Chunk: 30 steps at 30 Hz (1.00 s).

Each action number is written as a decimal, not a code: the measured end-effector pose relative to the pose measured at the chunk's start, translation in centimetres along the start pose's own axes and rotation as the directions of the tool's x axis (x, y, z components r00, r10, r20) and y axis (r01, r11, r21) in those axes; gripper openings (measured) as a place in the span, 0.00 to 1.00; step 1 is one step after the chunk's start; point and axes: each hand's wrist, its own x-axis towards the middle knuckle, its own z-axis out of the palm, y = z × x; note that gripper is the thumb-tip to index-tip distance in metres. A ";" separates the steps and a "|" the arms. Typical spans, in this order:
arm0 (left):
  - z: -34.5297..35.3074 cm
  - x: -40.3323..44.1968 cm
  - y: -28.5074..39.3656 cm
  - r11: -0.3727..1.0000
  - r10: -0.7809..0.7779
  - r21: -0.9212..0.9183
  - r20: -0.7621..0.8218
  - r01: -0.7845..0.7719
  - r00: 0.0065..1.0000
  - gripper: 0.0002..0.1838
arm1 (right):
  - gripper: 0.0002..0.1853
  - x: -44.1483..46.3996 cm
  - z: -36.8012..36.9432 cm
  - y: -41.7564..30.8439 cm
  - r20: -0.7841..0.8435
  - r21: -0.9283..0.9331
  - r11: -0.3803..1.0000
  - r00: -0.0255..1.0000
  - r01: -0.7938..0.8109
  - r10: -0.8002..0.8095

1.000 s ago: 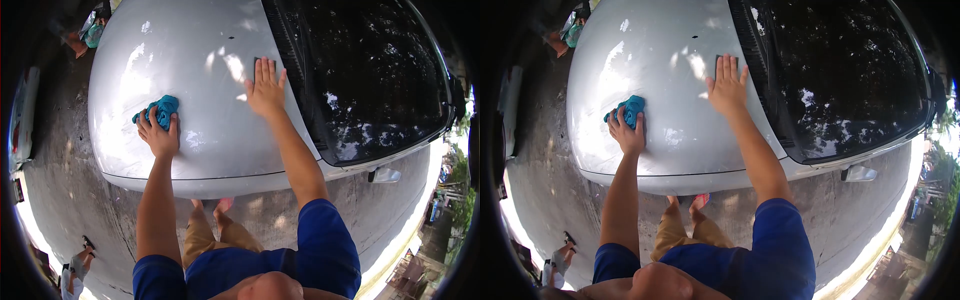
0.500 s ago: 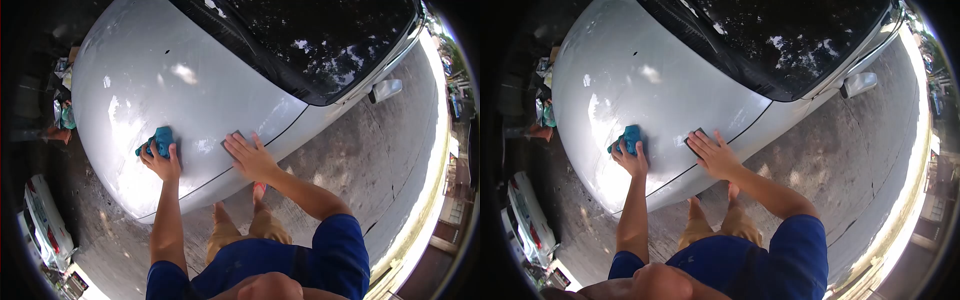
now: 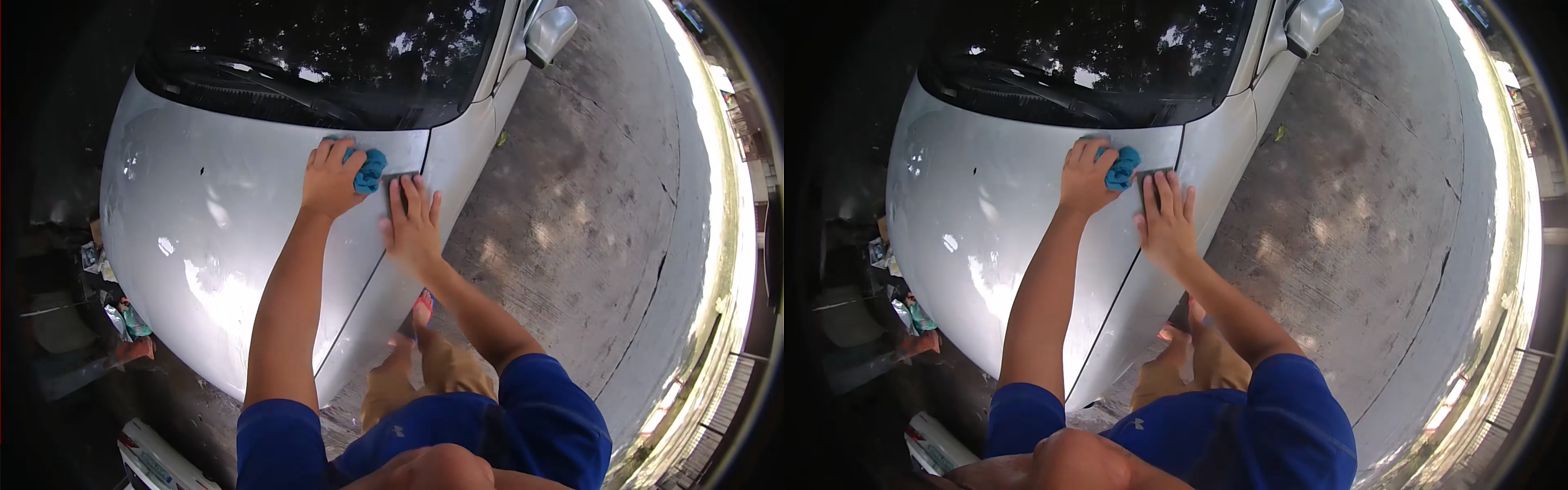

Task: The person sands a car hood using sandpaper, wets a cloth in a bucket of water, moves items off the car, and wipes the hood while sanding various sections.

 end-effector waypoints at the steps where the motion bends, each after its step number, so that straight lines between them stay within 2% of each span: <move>1: -1.3 -1.4 -0.7 0.999 -0.027 0.042 -0.044 0.029 0.999 0.26 | 0.35 -3.5 1.2 -1.1 0.066 0.093 0.994 0.996 0.061 -0.067; 4: -5.5 -7.4 -3.3 0.968 -0.175 0.163 -0.107 0.191 0.979 0.28 | 0.33 -0.8 0.0 -0.4 0.011 0.079 0.995 0.998 0.068 -0.069; 6: -6.1 -8.9 -5.7 0.929 -0.302 0.166 -0.173 0.330 0.937 0.29 | 0.33 6.2 -1.6 1.3 -0.144 -0.046 0.999 0.990 -0.003 -0.004; 7: -6.0 -8.9 -6.4 0.903 -0.362 0.159 -0.223 0.400 0.905 0.30 | 0.33 6.0 -1.0 1.0 -0.171 -0.020 1.000 0.985 -0.002 -0.001; 8: -5.9 -8.7 -6.5 0.901 -0.362 0.168 -0.219 0.401 0.906 0.31 | 0.33 5.7 -0.3 0.8 -0.200 0.002 1.000 0.980 -0.005 0.006; 11: -5.8 -8.7 -6.8 0.895 -0.365 0.192 -0.204 0.403 0.908 0.32 | 0.34 -4.7 2.6 -3.0 -0.042 0.081 0.997 0.999 -0.019 0.023; 14: -7.3 -10.3 -8.1 0.917 -0.319 0.226 -0.075 0.328 0.945 0.35 | 0.35 1.8 0.1 -1.7 -0.177 -0.030 0.993 0.979 -0.113 0.106; 15: -8.3 -10.7 -8.8 0.931 -0.294 0.216 -0.030 0.293 0.955 0.36 | 0.37 5.1 0.2 -0.5 -0.197 -0.127 0.979 0.972 -0.157 0.130; 16: -8.7 -11.1 -9.2 0.942 -0.273 0.206 0.005 0.266 0.962 0.37 | 0.36 4.6 0.4 -0.7 -0.191 -0.107 0.982 0.973 -0.153 0.131; 18: -8.7 -11.6 -9.9 0.942 -0.266 0.209 -0.009 0.262 0.964 0.38 | 0.36 1.2 1.6 -2.4 -0.189 -0.045 0.979 0.964 -0.196 0.185; 19: -8.7 -11.6 -9.7 0.943 -0.259 0.213 -0.015 0.257 0.966 0.38 | 0.36 -2.7 2.5 -3.9 -0.104 0.009 0.977 0.971 -0.213 0.213; 22: -8.3 -11.1 -10.0 0.949 -0.243 0.193 -0.066 0.251 0.968 0.38 | 0.37 -1.6 3.3 -2.9 -0.180 -0.163 0.963 0.966 -0.215 0.185; 23: -8.4 -11.7 -9.9 0.954 -0.232 0.180 -0.058 0.239 0.971 0.38 | 0.38 2.5 1.2 -1.8 -0.203 -0.192 0.949 0.957 -0.248 0.209; 26: -8.3 -11.6 -9.9 0.953 -0.248 0.165 -0.059 0.255 0.967 0.38 | 0.38 4.2 1.1 -1.2 -0.212 -0.173 0.957 0.958 -0.231 0.193; 28: -8.3 -11.7 -9.9 0.952 -0.232 0.189 -0.060 0.239 0.971 0.38 | 0.38 -1.6 2.7 -2.8 -0.159 -0.130 0.974 0.974 -0.183 0.162; 30: -8.1 -11.3 -9.9 0.947 -0.243 0.196 -0.085 0.255 0.966 0.38 | 0.38 -3.4 3.7 -2.8 -0.132 -0.129 0.982 0.984 -0.136 0.118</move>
